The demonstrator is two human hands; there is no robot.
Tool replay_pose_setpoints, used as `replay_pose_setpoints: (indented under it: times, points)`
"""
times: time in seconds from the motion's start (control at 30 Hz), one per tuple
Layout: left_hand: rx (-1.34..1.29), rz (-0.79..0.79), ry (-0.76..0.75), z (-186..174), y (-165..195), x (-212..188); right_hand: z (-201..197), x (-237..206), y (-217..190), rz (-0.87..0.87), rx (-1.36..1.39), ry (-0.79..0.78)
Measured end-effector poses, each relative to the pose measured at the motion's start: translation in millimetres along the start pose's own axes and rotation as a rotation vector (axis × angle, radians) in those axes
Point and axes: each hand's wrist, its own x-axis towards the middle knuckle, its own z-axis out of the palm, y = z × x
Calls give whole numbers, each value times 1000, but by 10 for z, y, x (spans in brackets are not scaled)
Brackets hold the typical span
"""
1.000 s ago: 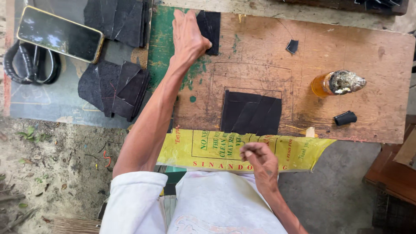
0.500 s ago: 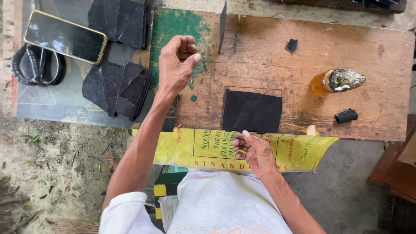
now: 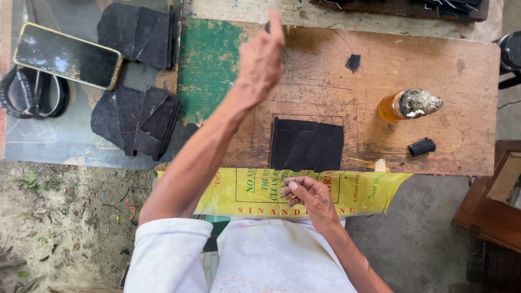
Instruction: The person aligns and folds black leather pieces on a wooden workbench, then picks up a larger pre-cut leather piece and aligns it with the smaller pieces. The person continues to fold and arrange the leather parts by hand.
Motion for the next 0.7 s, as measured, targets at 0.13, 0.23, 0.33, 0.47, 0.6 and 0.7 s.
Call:
replay_pose_setpoints:
  times: [0.13,0.23,0.33,0.47,0.6,0.7]
  points:
    - [-380,51,277,-356,-430,-17,-96,-16,48,-9,-62,18]
    - [-926,-7,290,-523,-627,-578,-108,-25,58,-12,-141,-17]
    - [-990,-1,205,-508,-726,-1115,-51,-43,-21,1,-241,-41]
    - [-1338,-265,10,-326,-798,-1466,57,-84,-323,-140,-515,-13]
    - [-1593,-348,31,-174,-812,-1497,218,70,-756,-250,-606,80]
    - [-1669,-329,43,-138,-754,-1470,374,284,-1021,-334,-629,98]
